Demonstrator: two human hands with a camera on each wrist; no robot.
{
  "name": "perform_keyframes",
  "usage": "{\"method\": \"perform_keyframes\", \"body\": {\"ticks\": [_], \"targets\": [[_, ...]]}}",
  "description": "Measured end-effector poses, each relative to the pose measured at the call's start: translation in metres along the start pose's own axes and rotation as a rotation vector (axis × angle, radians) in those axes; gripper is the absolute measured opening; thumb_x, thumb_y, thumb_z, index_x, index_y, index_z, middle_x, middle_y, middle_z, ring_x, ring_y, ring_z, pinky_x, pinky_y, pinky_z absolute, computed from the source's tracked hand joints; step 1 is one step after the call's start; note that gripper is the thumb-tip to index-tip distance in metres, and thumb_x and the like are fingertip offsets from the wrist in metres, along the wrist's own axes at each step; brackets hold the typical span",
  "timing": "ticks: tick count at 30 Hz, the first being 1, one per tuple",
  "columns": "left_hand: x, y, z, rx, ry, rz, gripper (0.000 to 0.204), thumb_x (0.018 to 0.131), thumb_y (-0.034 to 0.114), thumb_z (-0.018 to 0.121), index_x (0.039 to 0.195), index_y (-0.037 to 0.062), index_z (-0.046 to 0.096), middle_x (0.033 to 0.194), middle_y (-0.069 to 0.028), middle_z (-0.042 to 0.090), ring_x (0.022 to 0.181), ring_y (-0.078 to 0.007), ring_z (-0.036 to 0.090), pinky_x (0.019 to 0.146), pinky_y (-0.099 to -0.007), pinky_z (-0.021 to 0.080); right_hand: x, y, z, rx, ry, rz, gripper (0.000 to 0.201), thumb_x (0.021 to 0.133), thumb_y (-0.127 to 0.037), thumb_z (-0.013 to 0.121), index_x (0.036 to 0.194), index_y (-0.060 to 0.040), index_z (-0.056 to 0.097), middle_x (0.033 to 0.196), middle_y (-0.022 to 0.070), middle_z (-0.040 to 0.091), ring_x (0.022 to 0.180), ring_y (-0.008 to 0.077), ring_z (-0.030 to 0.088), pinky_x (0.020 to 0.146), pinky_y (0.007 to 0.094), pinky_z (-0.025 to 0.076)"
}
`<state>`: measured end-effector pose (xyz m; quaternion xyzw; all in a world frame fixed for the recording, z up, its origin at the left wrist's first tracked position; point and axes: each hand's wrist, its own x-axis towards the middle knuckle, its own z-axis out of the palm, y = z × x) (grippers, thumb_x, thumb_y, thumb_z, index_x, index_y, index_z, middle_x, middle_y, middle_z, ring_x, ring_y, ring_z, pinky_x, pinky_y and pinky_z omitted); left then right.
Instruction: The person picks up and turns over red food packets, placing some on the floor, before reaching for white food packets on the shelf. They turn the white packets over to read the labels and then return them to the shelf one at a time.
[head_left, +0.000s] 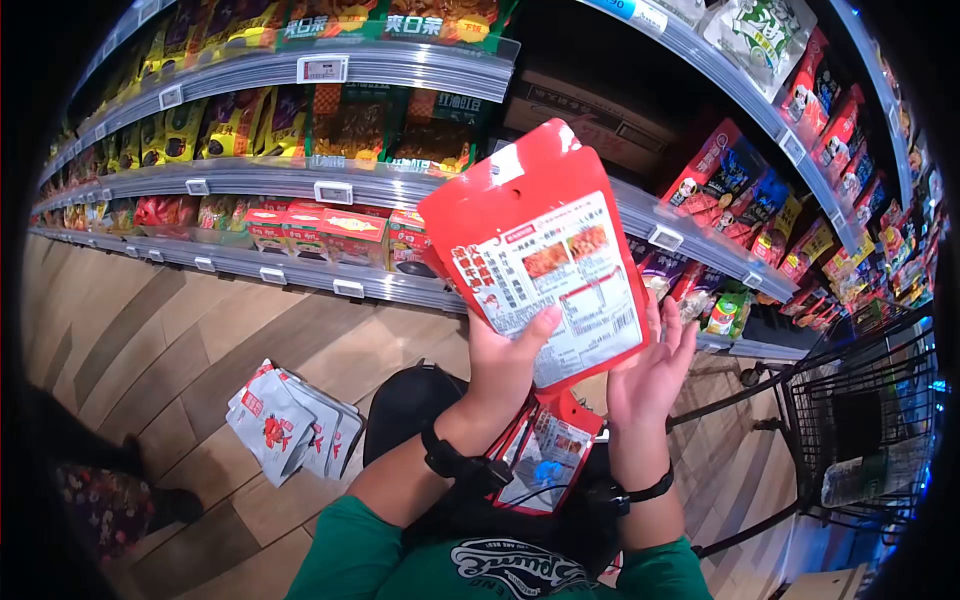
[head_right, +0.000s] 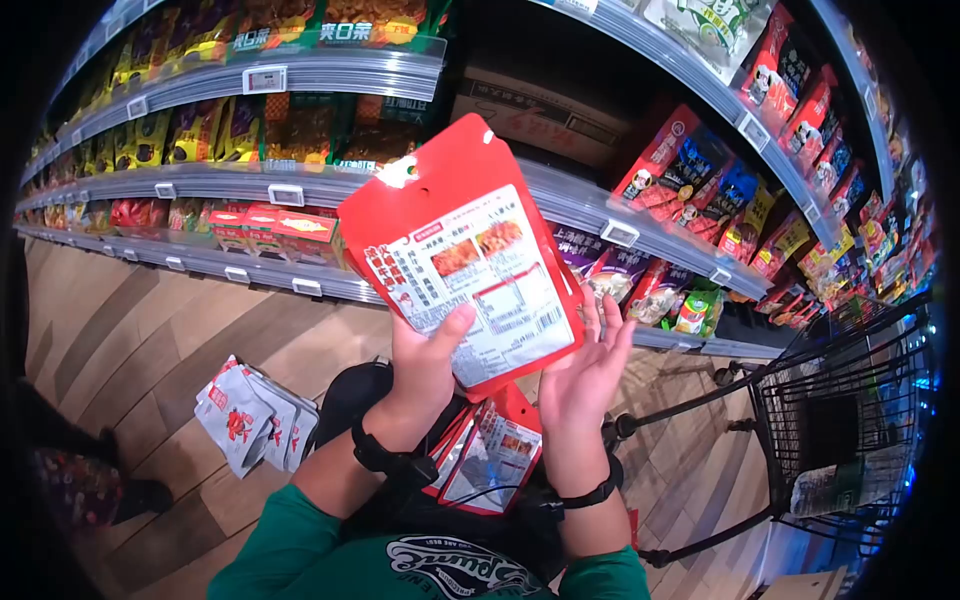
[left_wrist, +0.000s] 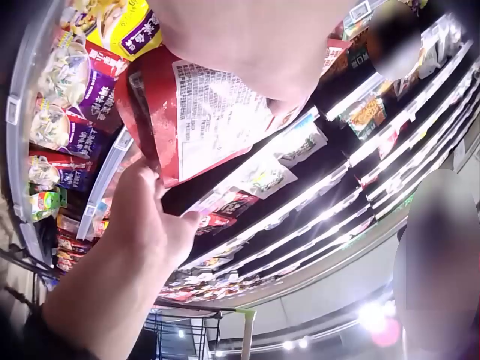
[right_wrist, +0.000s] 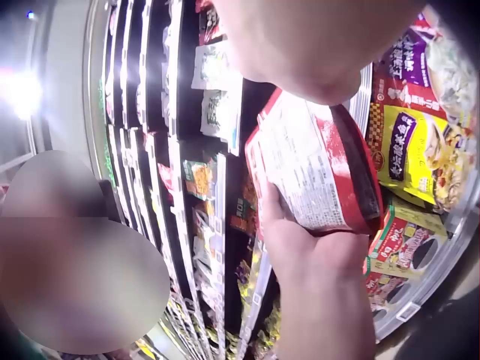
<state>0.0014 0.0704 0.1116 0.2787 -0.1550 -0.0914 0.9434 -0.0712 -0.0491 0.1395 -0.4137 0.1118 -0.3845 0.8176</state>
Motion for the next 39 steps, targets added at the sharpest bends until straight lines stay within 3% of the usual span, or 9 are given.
{"method": "perform_keyframes", "body": {"ticks": [2, 5, 13, 19, 24, 29, 33, 37, 39], "targets": [[0.011, -0.005, 0.003, -0.038, -0.011, 0.035, 0.052, 0.084, 0.0, 0.065, 0.129, -0.0009, 0.039, 0.121, -0.0111, 0.056, 0.108, -0.0182, 0.057, 0.095, -0.0329, 0.046, 0.003, -0.004, 0.001, 0.239, -0.178, 0.23, 0.053, 0.1, -0.043, 0.037, 0.137, -0.0055, 0.043, 0.136, 0.0122, 0.051, 0.125, 0.0245, 0.048, 0.107, 0.0408, 0.035], [0.022, -0.018, 0.016, -0.006, -0.05, 0.055, 0.051, 0.084, 0.002, 0.067, 0.126, -0.0022, 0.04, 0.119, -0.012, 0.057, 0.107, -0.017, 0.057, 0.093, -0.032, 0.047, 0.0, 0.021, 0.017, 0.18, -0.111, 0.304, 0.053, 0.099, -0.042, 0.041, 0.138, -0.0058, 0.042, 0.137, 0.0108, 0.05, 0.125, 0.025, 0.048, 0.108, 0.0407, 0.035], [0.026, -0.032, 0.021, 0.09, -0.111, -0.085, 0.056, 0.085, 0.004, 0.065, 0.131, -0.0014, 0.033, 0.123, -0.0135, 0.053, 0.112, -0.0189, 0.055, 0.095, -0.0336, 0.046, 0.015, 0.016, 0.02, 0.133, -0.068, 0.213, 0.052, 0.099, -0.037, 0.042, 0.139, -0.0045, 0.041, 0.138, 0.0111, 0.049, 0.125, 0.0264, 0.048, 0.107, 0.0426, 0.036], [0.028, -0.023, 0.029, 0.064, 0.013, 0.088, 0.059, 0.084, 0.007, 0.068, 0.129, -0.0022, 0.031, 0.121, -0.0165, 0.055, 0.104, -0.0194, 0.059, 0.09, -0.0327, 0.049, 0.012, 0.036, 0.007, 0.171, -0.049, 0.263, 0.051, 0.098, -0.03, 0.048, 0.139, -0.0022, 0.035, 0.136, 0.0153, 0.048, 0.124, 0.0273, 0.049, 0.104, 0.0441, 0.04], [0.04, -0.024, 0.017, 0.155, -0.157, 0.001, 0.059, 0.088, 0.003, 0.061, 0.135, 0.0004, 0.027, 0.128, -0.0136, 0.047, 0.117, -0.02, 0.05, 0.099, -0.034, 0.042, 0.014, 0.038, 0.007, 0.064, -0.007, 0.236, 0.05, 0.096, -0.029, 0.048, 0.138, -0.0031, 0.039, 0.132, 0.0137, 0.052, 0.121, 0.0264, 0.052, 0.105, 0.0411, 0.039], [0.037, -0.016, 0.003, 0.321, -0.289, -0.074, 0.048, 0.095, 0.014, 0.051, 0.136, 0.0, 0.032, 0.128, -0.013, 0.048, 0.107, -0.0175, 0.051, 0.1, -0.0321, 0.036, 0.081, -0.004, 0.027, 0.171, -0.123, 0.153, 0.046, 0.096, -0.023, 0.048, 0.135, -0.0003, 0.04, 0.129, 0.0138, 0.056, 0.115, 0.027, 0.057, 0.1, 0.0431, 0.045], [0.02, -0.054, -0.041, 0.462, -0.226, -0.209, 0.027, 0.095, 0.011, 0.053, 0.119, 0.0026, 0.048, 0.101, -0.0089, 0.062, 0.091, -0.0112, 0.056, 0.082, -0.0251, 0.043, 0.162, -0.024, 0.055, 0.111, -0.076, 0.02, 0.042, 0.097, -0.021, 0.049, 0.133, 0.0002, 0.042, 0.129, 0.0154, 0.055, 0.113, 0.0265, 0.058, 0.095, 0.0415, 0.05], [-0.007, -0.099, -0.082, 0.521, -0.232, -0.251, 0.019, 0.094, 0.009, 0.054, 0.112, 0.0022, 0.052, 0.088, -0.0066, 0.063, 0.079, -0.0095, 0.057, 0.073, -0.0229, 0.045, 0.263, -0.013, 0.079, 0.028, 0.074, -0.063, 0.028, 0.094, -0.019, 0.056, 0.114, 0.0002, 0.053, 0.111, 0.0132, 0.063, 0.098, 0.025, 0.065, 0.083, 0.0382, 0.057], [-0.012, -0.107, -0.087, 0.5, -0.239, -0.423, 0.016, 0.094, 0.008, 0.053, 0.108, 0.0006, 0.053, 0.084, -0.0054, 0.061, 0.074, -0.0094, 0.057, 0.069, -0.0223, 0.045, 0.293, -0.016, 0.1, 0.105, 0.177, 0.09, 0.024, 0.093, -0.02, 0.057, 0.106, 0.0004, 0.056, 0.106, 0.0142, 0.064, 0.094, 0.0277, 0.065, 0.079, 0.0455, 0.058]]}}
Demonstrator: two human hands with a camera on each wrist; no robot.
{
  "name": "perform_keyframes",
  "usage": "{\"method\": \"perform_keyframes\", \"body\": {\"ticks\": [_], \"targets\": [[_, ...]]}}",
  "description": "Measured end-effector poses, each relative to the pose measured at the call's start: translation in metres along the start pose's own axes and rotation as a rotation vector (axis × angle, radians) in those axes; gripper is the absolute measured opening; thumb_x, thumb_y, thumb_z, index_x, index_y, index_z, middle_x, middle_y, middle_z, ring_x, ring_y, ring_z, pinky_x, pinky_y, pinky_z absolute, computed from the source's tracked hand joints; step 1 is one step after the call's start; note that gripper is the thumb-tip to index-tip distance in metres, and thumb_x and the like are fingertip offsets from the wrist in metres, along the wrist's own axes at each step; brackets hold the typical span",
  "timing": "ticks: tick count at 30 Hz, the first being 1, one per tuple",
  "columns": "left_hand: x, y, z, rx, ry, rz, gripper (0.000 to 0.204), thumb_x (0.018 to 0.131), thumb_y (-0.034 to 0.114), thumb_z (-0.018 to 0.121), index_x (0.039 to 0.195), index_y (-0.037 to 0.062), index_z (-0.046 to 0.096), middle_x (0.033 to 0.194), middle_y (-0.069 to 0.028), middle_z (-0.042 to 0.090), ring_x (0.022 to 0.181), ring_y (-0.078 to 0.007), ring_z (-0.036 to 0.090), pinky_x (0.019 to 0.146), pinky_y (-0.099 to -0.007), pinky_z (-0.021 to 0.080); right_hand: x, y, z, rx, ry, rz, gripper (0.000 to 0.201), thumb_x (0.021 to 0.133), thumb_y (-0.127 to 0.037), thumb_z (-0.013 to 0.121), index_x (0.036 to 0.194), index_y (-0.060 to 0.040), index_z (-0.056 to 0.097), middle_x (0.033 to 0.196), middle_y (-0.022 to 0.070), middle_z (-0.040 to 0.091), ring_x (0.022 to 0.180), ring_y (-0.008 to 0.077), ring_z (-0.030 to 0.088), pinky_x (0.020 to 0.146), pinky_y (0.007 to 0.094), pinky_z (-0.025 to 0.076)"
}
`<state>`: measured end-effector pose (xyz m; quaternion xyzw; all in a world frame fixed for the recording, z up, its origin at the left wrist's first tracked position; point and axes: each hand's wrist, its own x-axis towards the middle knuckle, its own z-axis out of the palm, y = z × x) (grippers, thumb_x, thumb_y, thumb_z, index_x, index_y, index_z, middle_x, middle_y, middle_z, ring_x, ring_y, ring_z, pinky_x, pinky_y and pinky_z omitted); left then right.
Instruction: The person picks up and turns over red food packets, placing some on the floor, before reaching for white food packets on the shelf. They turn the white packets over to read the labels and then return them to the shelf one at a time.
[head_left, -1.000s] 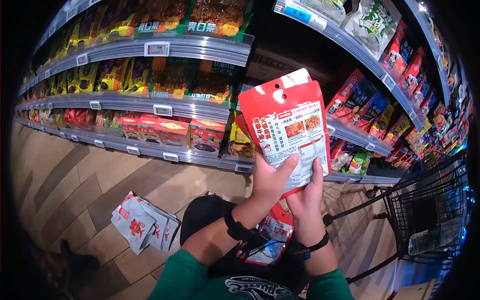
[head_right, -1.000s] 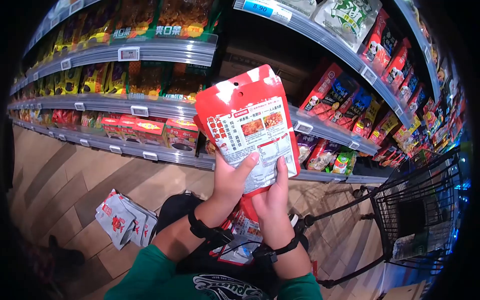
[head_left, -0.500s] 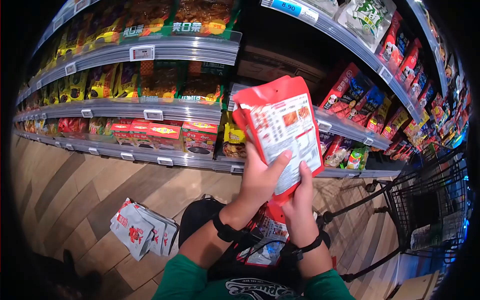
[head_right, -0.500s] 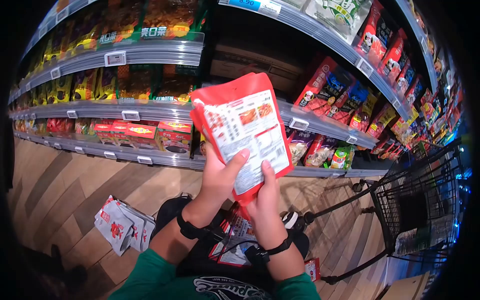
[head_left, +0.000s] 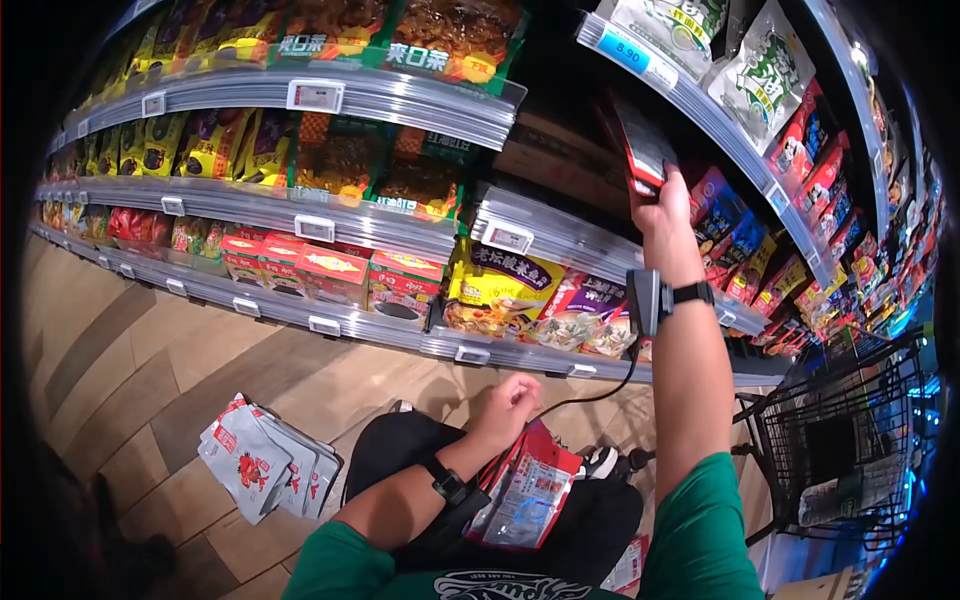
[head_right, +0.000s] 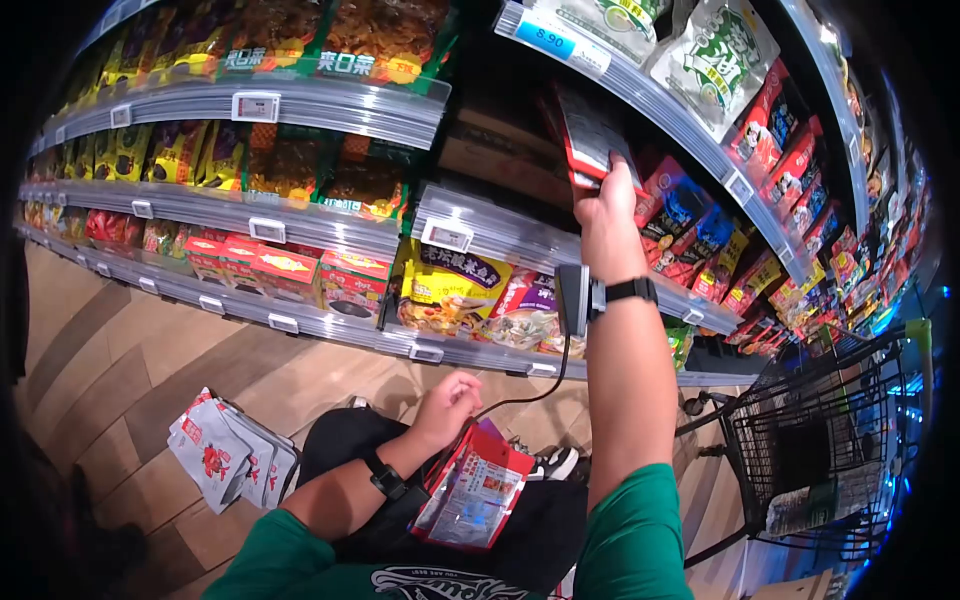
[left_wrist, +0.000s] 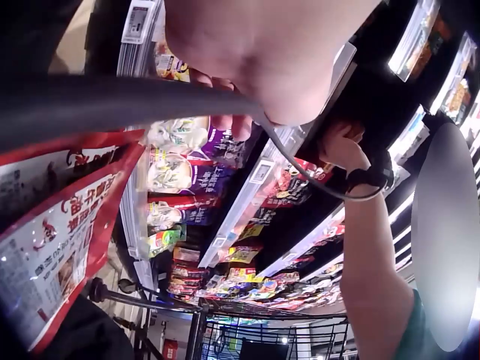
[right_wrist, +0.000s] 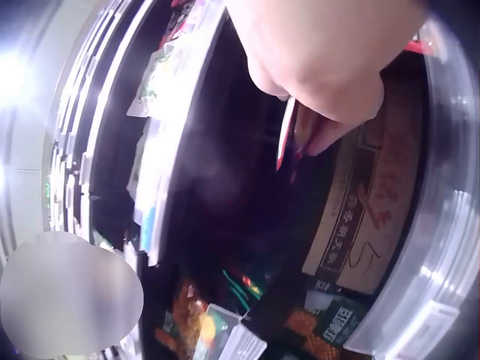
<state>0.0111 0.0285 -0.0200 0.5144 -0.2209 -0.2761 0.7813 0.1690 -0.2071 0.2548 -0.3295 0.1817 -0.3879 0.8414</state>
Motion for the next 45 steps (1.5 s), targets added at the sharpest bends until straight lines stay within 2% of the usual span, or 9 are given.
{"method": "perform_keyframes", "body": {"ticks": [11, 13, 17, 20, 22, 25, 32, 36, 45], "targets": [[0.012, -0.011, -0.015, -0.285, -0.034, -0.112, 0.018, 0.093, 0.006, 0.048, 0.109, -0.0011, 0.054, 0.084, -0.0065, 0.06, 0.079, -0.0127, 0.059, 0.072, -0.0254, 0.047, 0.077, 0.009, 0.03, -0.232, 0.062, -0.028, 0.022, 0.088, -0.019, 0.058, 0.107, -0.0075, 0.059, 0.113, 0.0139, 0.063, 0.086, 0.0251, 0.063, 0.067, 0.0377, 0.058], [0.006, 0.003, -0.014, -0.077, -0.066, -0.054, 0.021, 0.092, 0.007, 0.046, 0.109, -0.0014, 0.055, 0.084, -0.0076, 0.063, 0.079, -0.0126, 0.06, 0.072, -0.0254, 0.047, 0.073, 0.003, 0.027, -0.51, -0.175, -0.089, 0.029, 0.088, -0.033, 0.058, 0.106, -0.0097, 0.061, 0.103, 0.0145, 0.066, 0.081, 0.0261, 0.064, 0.06, 0.0406, 0.056], [0.002, 0.017, -0.012, 0.005, -0.096, -0.052, 0.02, 0.09, 0.01, 0.053, 0.107, -0.0007, 0.057, 0.084, -0.0074, 0.064, 0.078, -0.0117, 0.061, 0.071, -0.0259, 0.048, 0.091, -0.004, 0.005, -0.977, 0.018, -0.209, 0.037, 0.088, -0.041, 0.058, 0.102, -0.0074, 0.062, 0.093, 0.0145, 0.067, 0.084, 0.0278, 0.066, 0.064, 0.0418, 0.054], [0.0, 0.022, -0.008, 0.044, -0.049, -0.077, 0.018, 0.09, 0.013, 0.06, 0.102, 0.0004, 0.059, 0.083, -0.0057, 0.064, 0.077, -0.0104, 0.06, 0.07, -0.0253, 0.047, 0.123, -0.014, -0.019, -1.707, 0.171, -0.479, 0.044, 0.086, -0.047, 0.058, 0.102, -0.0058, 0.063, 0.092, 0.0165, 0.066, 0.09, 0.0305, 0.065, 0.075, 0.0417, 0.052], [0.0, 0.023, -0.009, 0.116, -0.087, -0.043, 0.016, 0.092, 0.01, 0.056, 0.104, -0.0004, 0.056, 0.084, -0.005, 0.062, 0.078, -0.0118, 0.06, 0.072, -0.025, 0.048, 0.047, -0.01, 0.009, -1.498, 0.185, -1.085, 0.045, 0.084, -0.045, 0.062, 0.103, -0.0037, 0.063, 0.092, 0.0193, 0.066, 0.089, 0.034, 0.064, 0.078, 0.0396, 0.05], [-0.001, 0.028, -0.006, 0.084, -0.099, -0.055, 0.014, 0.092, 0.007, 0.055, 0.104, -0.0001, 0.056, 0.083, -0.0051, 0.062, 0.077, -0.012, 0.06, 0.072, -0.025, 0.048, 0.049, 0.002, 0.028, -1.819, -0.129, -1.362, 0.048, 0.079, -0.043, 0.067, 0.116, -0.0131, 0.061, 0.118, 0.0143, 0.061, 0.111, 0.0335, 0.056, 0.094, 0.0452, 0.045], [0.004, 0.014, -0.009, -0.142, -0.103, -0.15, 0.012, 0.094, 0.007, 0.055, 0.102, -0.0012, 0.057, 0.084, -0.0049, 0.061, 0.077, -0.0116, 0.059, 0.069, -0.0262, 0.048, 0.051, 0.043, 0.058, -2.263, -0.163, -0.824, 0.066, 0.086, -0.05, 0.053, 0.146, -0.029, 0.031, 0.152, 0.0122, 0.026, 0.142, 0.034, 0.02, 0.109, 0.0604, 0.024], [0.004, 0.019, -0.008, 0.024, -0.087, -0.122, 0.015, 0.095, 0.01, 0.057, 0.103, -0.0015, 0.056, 0.084, -0.0049, 0.062, 0.077, -0.0111, 0.059, 0.069, -0.0259, 0.048, 0.046, 0.029, 0.057, -2.31, -0.143, -0.651, 0.066, 0.087, -0.036, 0.055, 0.146, -0.0193, 0.031, 0.148, 0.0169, 0.034, 0.137, 0.0388, 0.031, 0.109, 0.054, 0.029], [0.005, 0.012, -0.007, 0.065, -0.116, -0.184, 0.017, 0.095, 0.014, 0.057, 0.105, 0.0, 0.057, 0.087, -0.0047, 0.063, 0.082, -0.0103, 0.06, 0.074, -0.0255, 0.047, 0.13, 0.03, 0.03, -2.113, -0.255, -1.156, 0.05, 0.089, -0.02, 0.052, 0.138, -0.0164, 0.045, 0.143, 0.0156, 0.042, 0.132, 0.0351, 0.038, 0.108, 0.0487, 0.032]]}}
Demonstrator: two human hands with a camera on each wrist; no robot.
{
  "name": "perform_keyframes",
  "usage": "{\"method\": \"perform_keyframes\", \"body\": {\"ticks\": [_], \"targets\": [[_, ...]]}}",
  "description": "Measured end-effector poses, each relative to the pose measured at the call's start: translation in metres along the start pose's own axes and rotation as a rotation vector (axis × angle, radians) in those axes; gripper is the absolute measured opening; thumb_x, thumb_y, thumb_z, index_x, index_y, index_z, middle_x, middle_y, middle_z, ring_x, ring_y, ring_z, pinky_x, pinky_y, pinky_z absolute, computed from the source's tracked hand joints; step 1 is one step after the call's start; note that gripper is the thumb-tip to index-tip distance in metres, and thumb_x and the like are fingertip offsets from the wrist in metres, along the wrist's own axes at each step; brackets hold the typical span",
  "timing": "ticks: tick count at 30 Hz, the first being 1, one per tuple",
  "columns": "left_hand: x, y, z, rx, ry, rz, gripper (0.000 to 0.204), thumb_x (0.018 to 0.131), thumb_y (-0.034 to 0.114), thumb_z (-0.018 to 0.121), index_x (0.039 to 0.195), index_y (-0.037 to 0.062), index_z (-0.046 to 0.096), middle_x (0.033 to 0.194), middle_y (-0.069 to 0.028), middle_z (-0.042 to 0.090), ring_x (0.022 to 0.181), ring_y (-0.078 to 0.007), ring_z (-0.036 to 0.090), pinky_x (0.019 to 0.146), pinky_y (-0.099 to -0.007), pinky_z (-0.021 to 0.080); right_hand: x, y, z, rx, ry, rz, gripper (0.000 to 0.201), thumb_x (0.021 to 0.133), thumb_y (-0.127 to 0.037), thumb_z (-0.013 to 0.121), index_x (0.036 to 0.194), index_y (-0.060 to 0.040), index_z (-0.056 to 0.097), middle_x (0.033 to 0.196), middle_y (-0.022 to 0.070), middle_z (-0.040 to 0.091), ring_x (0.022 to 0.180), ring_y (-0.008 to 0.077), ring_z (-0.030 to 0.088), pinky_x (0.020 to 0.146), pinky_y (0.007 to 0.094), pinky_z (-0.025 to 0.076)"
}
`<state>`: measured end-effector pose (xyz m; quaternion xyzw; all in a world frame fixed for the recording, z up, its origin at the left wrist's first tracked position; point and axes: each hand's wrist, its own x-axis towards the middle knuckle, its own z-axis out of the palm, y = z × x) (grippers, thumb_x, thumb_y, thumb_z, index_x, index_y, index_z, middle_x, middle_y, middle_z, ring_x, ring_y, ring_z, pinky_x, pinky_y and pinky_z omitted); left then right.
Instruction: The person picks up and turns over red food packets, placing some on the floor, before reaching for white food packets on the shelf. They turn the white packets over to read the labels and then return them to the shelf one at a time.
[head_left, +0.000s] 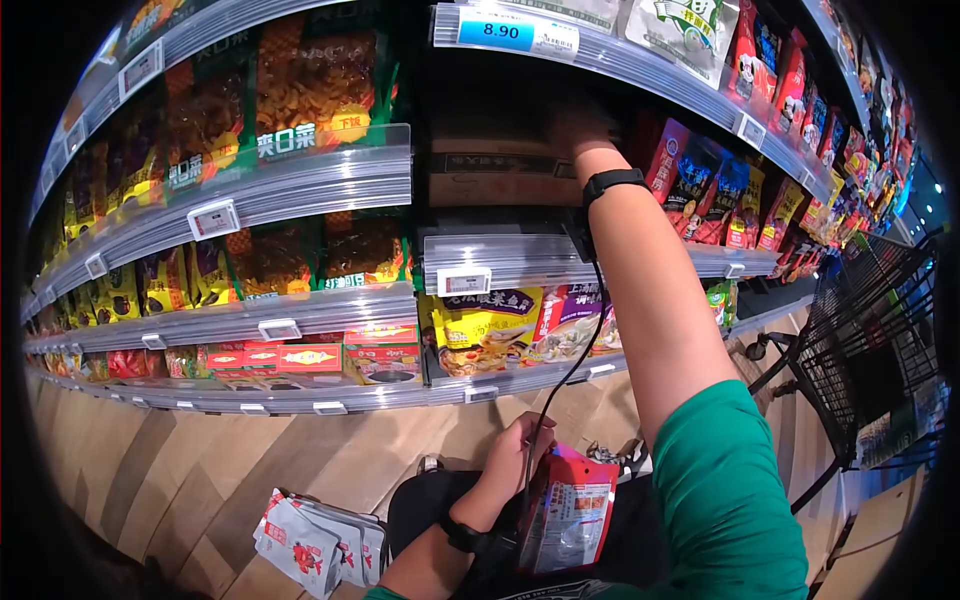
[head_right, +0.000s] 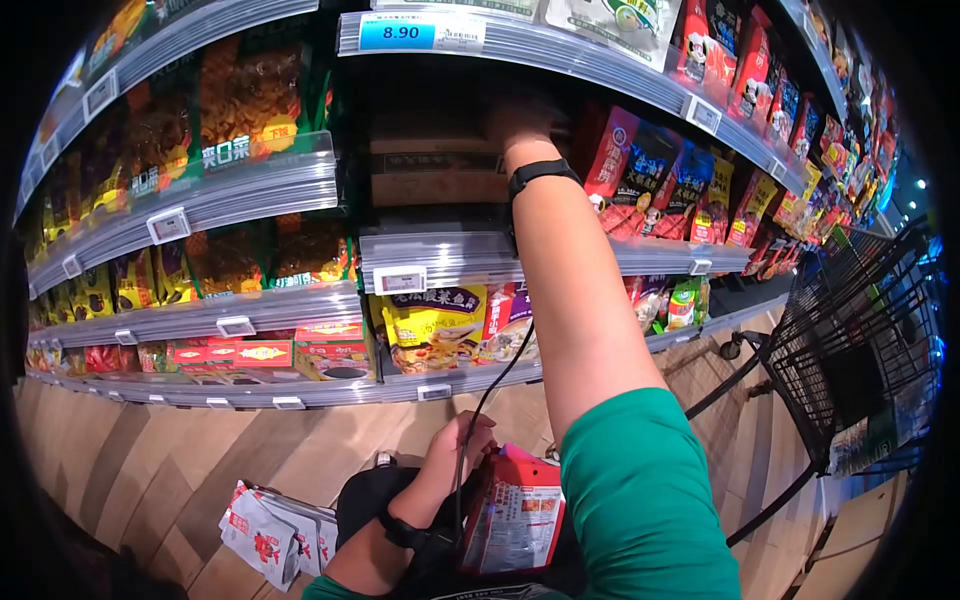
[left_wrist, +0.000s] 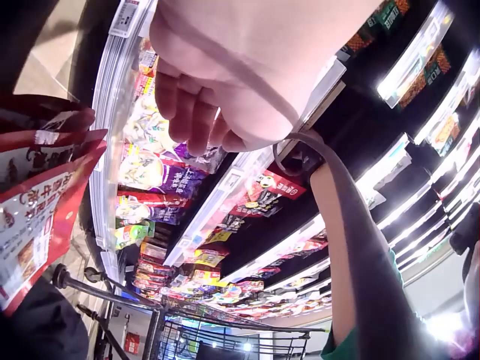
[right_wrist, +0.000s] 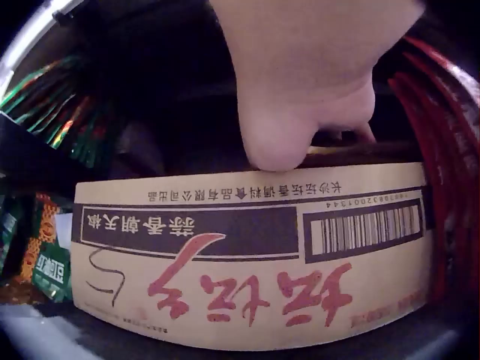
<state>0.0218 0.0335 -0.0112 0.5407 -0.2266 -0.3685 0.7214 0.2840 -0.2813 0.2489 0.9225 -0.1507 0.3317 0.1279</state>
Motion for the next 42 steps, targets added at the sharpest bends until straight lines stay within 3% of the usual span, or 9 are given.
{"method": "perform_keyframes", "body": {"ticks": [5, 8, 12, 19, 25, 30, 35, 37, 42], "targets": [[-0.001, -0.001, -0.007, 0.035, 0.006, -0.01, 0.022, 0.09, 0.015, 0.063, 0.106, 0.0013, 0.058, 0.093, -0.0088, 0.065, 0.089, -0.0177, 0.063, 0.078, -0.029, 0.049, -0.067, -0.033, -0.073, 0.205, 0.274, -0.156, 0.049, 0.087, -0.043, 0.057, 0.126, -0.0141, 0.056, 0.133, 0.0138, 0.05, 0.124, 0.0329, 0.044, 0.103, 0.0474, 0.036], [-0.002, 0.003, -0.009, 0.88, 0.042, 0.234, 0.04, 0.084, 0.028, 0.067, 0.115, 0.006, 0.056, 0.103, -0.0126, 0.065, 0.101, -0.0332, 0.059, 0.09, -0.0419, 0.046, -0.178, -0.048, -0.147, 0.587, 0.349, -0.372, 0.02, 0.08, -0.016, 0.068, 0.095, -0.0049, 0.061, 0.101, 0.0125, 0.063, 0.098, 0.0311, 0.059, 0.084, 0.0406, 0.045], [0.001, -0.011, 0.0, 1.175, -0.261, -0.156, 0.061, 0.081, 0.052, 0.061, 0.125, 0.011, 0.051, 0.11, -0.0188, 0.064, 0.104, -0.0355, 0.06, 0.086, -0.0432, 0.048, -0.356, -0.027, -0.207, 0.592, -0.198, -0.075, 0.01, 0.077, -0.015, 0.07, 0.079, -0.0069, 0.064, 0.069, 0.0087, 0.062, 0.063, 0.0271, 0.06, 0.06, 0.0367, 0.047], [-0.008, -0.027, 0.009, 0.815, -0.41, -0.079, 0.072, 0.079, 0.037, 0.07, 0.137, 0.009, 0.038, 0.109, -0.0225, 0.064, 0.101, -0.0372, 0.062, 0.086, -0.0414, 0.049, -0.555, -0.006, -0.213, 0.575, -1.38, 0.685, 0.051, 0.088, -0.053, 0.057, 0.083, -0.0032, 0.068, 0.072, 0.0126, 0.067, 0.059, 0.0235, 0.067, 0.058, 0.0345, 0.053], [-0.036, -0.049, 0.017, 0.711, -0.205, -0.029, 0.094, 0.078, 0.028, 0.074, 0.146, 0.0007, 0.015, 0.112, -0.0236, 0.062, 0.105, -0.0322, 0.062, 0.09, -0.0369, 0.048, -0.611, -0.031, -0.196, 0.702, -1.189, 0.621, 0.067, 0.085, -0.058, 0.059, 0.105, 0.006, 0.058, 0.084, 0.0196, 0.068, 0.077, 0.0296, 0.069, 0.069, 0.0378, 0.054], [-0.06, -0.066, 0.013, 0.401, -0.325, -0.155, 0.09, 0.082, 0.011, 0.073, 0.146, 0.0003, 0.01, 0.128, -0.016, 0.051, 0.116, -0.0212, 0.053, 0.097, -0.0349, 0.044, -0.634, -0.03, -0.196, 1.434, -1.313, 0.949, 0.102, 0.084, -0.037, 0.07, 0.148, -0.0022, -0.002, 0.111, 0.018, 0.064, 0.105, 0.0234, 0.059, 0.092, 0.0333, 0.043], [-0.081, -0.056, 0.038, 0.345, -0.064, -0.076, 0.084, 0.079, 0.008, 0.072, 0.145, 0.0019, 0.02, 0.124, -0.019, 0.056, 0.113, -0.0274, 0.057, 0.098, -0.0373, 0.043, -0.655, -0.065, -0.183, 1.562, -0.978, 1.237, 0.088, 0.083, -0.019, 0.071, 0.147, -0.0147, 0.012, 0.1, 0.009, 0.06, 0.09, 0.0167, 0.058, 0.083, 0.0333, 0.048], [-0.082, -0.06, 0.035, 0.708, -0.142, 0.237, 0.079, 0.077, 0.006, 0.071, 0.142, 0.0005, 0.026, 0.125, -0.0226, 0.055, 0.111, -0.0353, 0.058, 0.098, -0.0416, 0.043, -0.669, -0.069, -0.182, 1.707, -0.837, 1.327, 0.087, 0.082, -0.013, 0.071, 0.147, -0.0166, 0.013, 0.098, 0.0074, 0.058, 0.089, 0.0162, 0.059, 0.08, 0.0324, 0.05], [-0.114, -0.065, 0.036, 0.901, -0.133, 0.164, 0.068, 0.077, 0.012, 0.068, 0.136, -0.0019, 0.037, 0.145, -0.0284, 0.03, 0.134, -0.0458, 0.029, 0.11, -0.0469, 0.026, -0.641, -0.068, -0.201, 1.776, -0.834, 1.446, 0.083, 0.086, -0.012, 0.065, 0.149, -0.0212, 0.012, 0.099, 0.0069, 0.057, 0.089, 0.0137, 0.057, 0.077, 0.0279, 0.048]]}}
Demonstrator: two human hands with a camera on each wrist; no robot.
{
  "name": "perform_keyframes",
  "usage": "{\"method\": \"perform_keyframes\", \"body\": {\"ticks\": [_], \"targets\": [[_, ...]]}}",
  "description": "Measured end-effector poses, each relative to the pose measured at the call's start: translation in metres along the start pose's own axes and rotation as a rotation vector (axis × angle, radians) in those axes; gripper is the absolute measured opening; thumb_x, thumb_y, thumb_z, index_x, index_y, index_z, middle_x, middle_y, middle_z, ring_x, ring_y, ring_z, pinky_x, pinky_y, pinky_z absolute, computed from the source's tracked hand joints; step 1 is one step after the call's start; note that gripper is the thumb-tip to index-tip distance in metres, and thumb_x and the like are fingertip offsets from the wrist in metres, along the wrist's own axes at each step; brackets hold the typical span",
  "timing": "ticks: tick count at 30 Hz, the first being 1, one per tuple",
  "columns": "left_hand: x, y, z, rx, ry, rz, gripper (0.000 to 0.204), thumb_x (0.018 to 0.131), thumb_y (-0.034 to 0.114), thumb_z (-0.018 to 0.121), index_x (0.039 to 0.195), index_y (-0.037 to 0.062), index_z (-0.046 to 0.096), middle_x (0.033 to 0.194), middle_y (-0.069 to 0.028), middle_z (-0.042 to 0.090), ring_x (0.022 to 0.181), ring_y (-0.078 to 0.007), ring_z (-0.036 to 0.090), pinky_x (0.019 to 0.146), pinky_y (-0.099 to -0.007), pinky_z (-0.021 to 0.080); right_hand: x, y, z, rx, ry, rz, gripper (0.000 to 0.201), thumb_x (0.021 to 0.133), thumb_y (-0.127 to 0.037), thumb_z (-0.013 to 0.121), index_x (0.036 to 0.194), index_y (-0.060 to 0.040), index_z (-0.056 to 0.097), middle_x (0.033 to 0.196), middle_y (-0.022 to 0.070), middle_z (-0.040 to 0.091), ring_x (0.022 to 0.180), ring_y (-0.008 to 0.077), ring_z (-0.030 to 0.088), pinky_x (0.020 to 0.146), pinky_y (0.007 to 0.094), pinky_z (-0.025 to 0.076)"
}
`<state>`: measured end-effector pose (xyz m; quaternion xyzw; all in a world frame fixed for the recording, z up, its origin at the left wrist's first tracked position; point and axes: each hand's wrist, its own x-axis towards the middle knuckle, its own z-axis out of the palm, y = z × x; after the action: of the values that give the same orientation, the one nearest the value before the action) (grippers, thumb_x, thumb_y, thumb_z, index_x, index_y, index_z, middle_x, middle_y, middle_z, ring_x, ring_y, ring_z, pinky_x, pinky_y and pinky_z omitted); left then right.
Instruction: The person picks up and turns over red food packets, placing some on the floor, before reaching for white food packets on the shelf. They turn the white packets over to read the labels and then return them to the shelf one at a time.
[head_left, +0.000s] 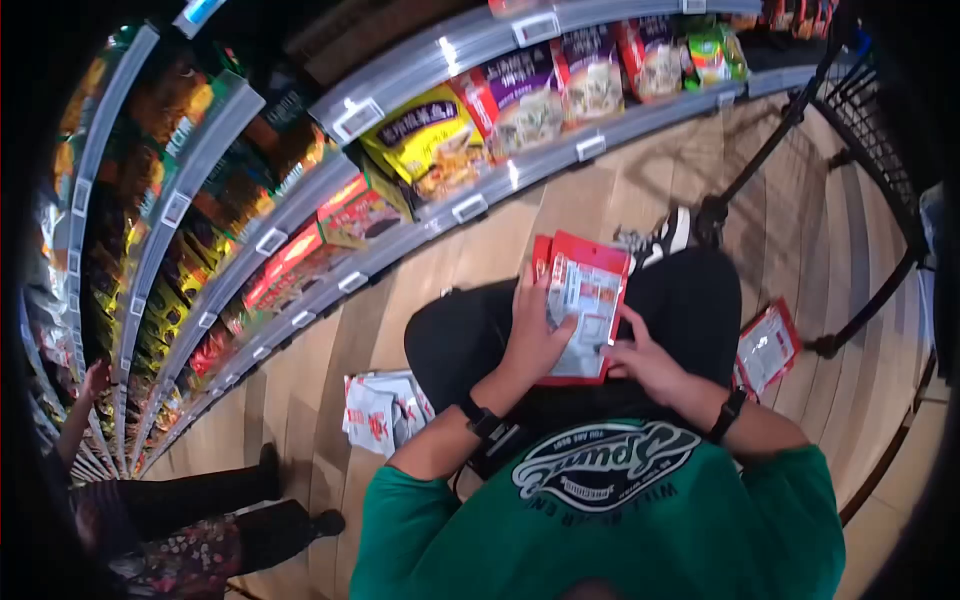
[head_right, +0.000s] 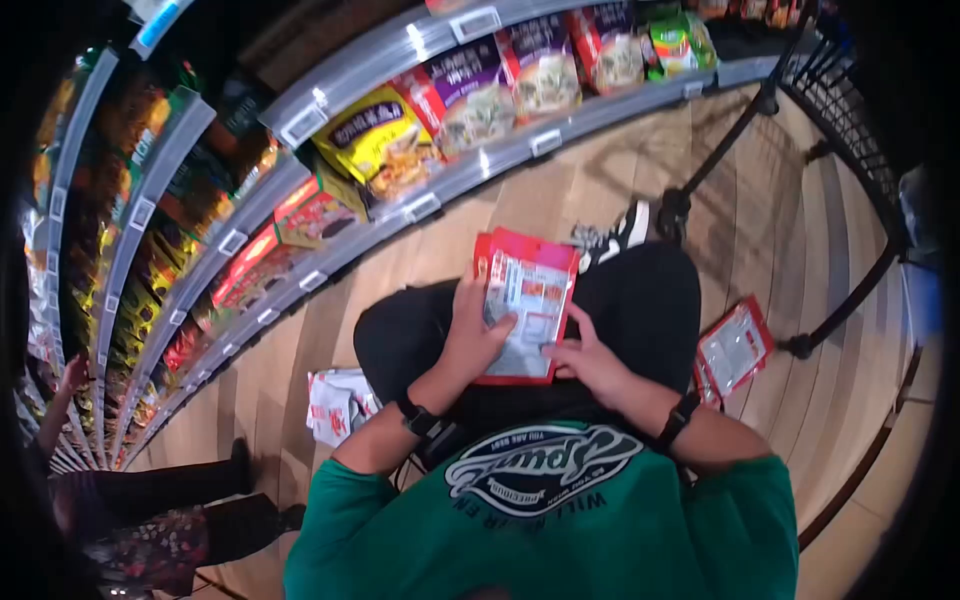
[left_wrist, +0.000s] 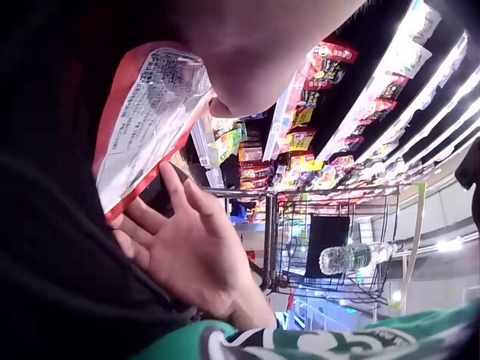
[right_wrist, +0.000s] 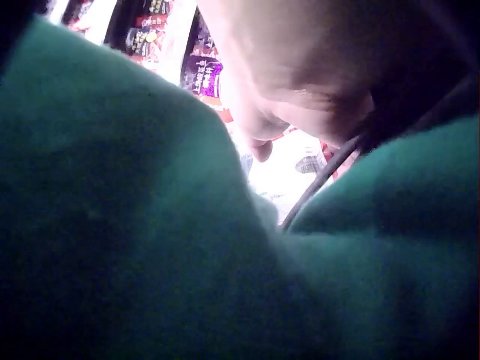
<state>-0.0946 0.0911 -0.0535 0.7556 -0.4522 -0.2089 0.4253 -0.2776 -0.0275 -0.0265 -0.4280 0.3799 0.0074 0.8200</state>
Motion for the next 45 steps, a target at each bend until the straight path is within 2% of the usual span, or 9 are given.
{"method": "perform_keyframes", "body": {"ticks": [5, 11, 15, 20, 26, 31, 34, 39, 45], "targets": [[-0.007, 0.03, -0.017, 0.146, -0.081, 0.12, 0.069, 0.08, 0.011, 0.065, 0.141, -0.0007, 0.034, 0.15, -0.0276, 0.022, 0.14, -0.0456, 0.018, 0.112, -0.0467, 0.022, 0.002, -0.002, 0.002, -0.053, 0.053, 0.075, 0.085, 0.086, -0.015, 0.066, 0.15, -0.0246, 0.012, 0.113, 0.008, 0.056, 0.105, 0.0145, 0.053, 0.089, 0.0323, 0.042], [-0.015, 0.039, -0.019, 0.063, -0.073, 0.249, 0.059, 0.083, 0.007, 0.063, 0.138, 0.0027, 0.042, 0.144, -0.0207, 0.04, 0.129, -0.0375, 0.043, 0.106, -0.0426, 0.034, 0.008, -0.001, 0.001, -0.051, 0.038, 0.082, 0.086, 0.085, -0.016, 0.066, 0.151, -0.0244, 0.011, 0.112, 0.007, 0.058, 0.105, 0.0141, 0.053, 0.09, 0.0332, 0.039], [-0.017, 0.048, -0.023, 0.0, -0.091, 0.182, 0.063, 0.08, 0.007, 0.067, 0.138, 0.0088, 0.042, 0.143, -0.0206, 0.04, 0.126, -0.0338, 0.047, 0.103, -0.039, 0.039, 0.008, 0.001, 0.001, -0.024, 0.036, 0.069, 0.084, 0.087, -0.015, 0.064, 0.151, -0.0255, 0.011, 0.109, 0.0063, 0.059, 0.105, 0.0144, 0.053, 0.09, 0.0331, 0.04], [-0.011, 0.044, -0.022, -0.192, -0.32, -0.202, 0.082, 0.077, 0.001, 0.07, 0.146, 0.0096, 0.026, 0.135, -0.0204, 0.048, 0.124, -0.0343, 0.05, 0.1, -0.0357, 0.042, 0.007, 0.008, -0.001, -0.036, 0.038, 0.054, 0.08, 0.089, -0.012, 0.061, 0.15, -0.0251, 0.011, 0.11, 0.0069, 0.058, 0.101, 0.0133, 0.055, 0.087, 0.0306, 0.043], [-0.015, 0.022, -0.024, -0.509, -0.174, -0.264, 0.093, 0.073, -0.006, 0.071, 0.148, 0.0062, 0.018, 0.13, -0.0167, 0.051, 0.123, -0.0239, 0.05, 0.099, -0.0337, 0.043, 0.01, 0.005, 0.001, -0.179, 0.003, -0.267, 0.088, 0.085, -0.003, 0.065, 0.149, -0.0125, 0.005, 0.117, 0.0105, 0.052, 0.104, 0.0176, 0.056, 0.092, 0.0345, 0.046], [-0.004, 0.058, -0.058, -0.91, -0.009, -0.202, 0.089, 0.074, -0.006, 0.072, 0.143, 0.0035, 0.017, 0.132, -0.0129, 0.045, 0.123, -0.0212, 0.047, 0.102, -0.0357, 0.041, -0.016, -0.063, 0.022, -0.25, 0.091, -0.629, 0.091, 0.081, -0.001, 0.069, 0.148, -0.0067, 0.008, 0.127, 0.0116, 0.041, 0.098, 0.0156, 0.058, 0.08, 0.0286, 0.052], [0.016, 0.077, -0.076, -0.945, 0.068, -0.051, 0.084, 0.078, -0.005, 0.069, 0.141, 0.0038, 0.014, 0.131, -0.0135, 0.045, 0.123, -0.0219, 0.047, 0.101, -0.0372, 0.043, -0.011, -0.088, 0.029, -0.137, -0.093, -0.623, 0.082, 0.084, -0.008, 0.067, 0.148, -0.0071, 0.014, 0.127, 0.0132, 0.047, 0.108, 0.0208, 0.057, 0.088, 0.0333, 0.051], [0.04, 0.104, -0.099, -1.099, 0.228, 0.103, 0.082, 0.082, -0.004, 0.065, 0.141, 0.0036, 0.008, 0.132, -0.0159, 0.042, 0.125, -0.0226, 0.046, 0.1, -0.0368, 0.043, -0.001, -0.11, 0.068, 0.706, -0.441, -0.296, 0.065, 0.089, -0.021, 0.064, 0.143, -0.0081, 0.031, 0.133, 0.0131, 0.05, 0.123, 0.0278, 0.049, 0.104, 0.0448, 0.04], [0.063, 0.113, -0.122, -1.044, 0.328, 0.207, 0.09, 0.082, -0.006, 0.063, 0.146, 0.0082, 0.002, 0.138, -0.014, 0.038, 0.127, -0.0233, 0.043, 0.104, -0.0387, 0.039, 0.033, -0.147, 0.114, 0.257, -0.327, -0.552, 0.053, 0.093, -0.025, 0.057, 0.138, -0.0049, 0.037, 0.134, 0.0117, 0.051, 0.123, 0.0281, 0.051, 0.102, 0.0453, 0.043]]}}
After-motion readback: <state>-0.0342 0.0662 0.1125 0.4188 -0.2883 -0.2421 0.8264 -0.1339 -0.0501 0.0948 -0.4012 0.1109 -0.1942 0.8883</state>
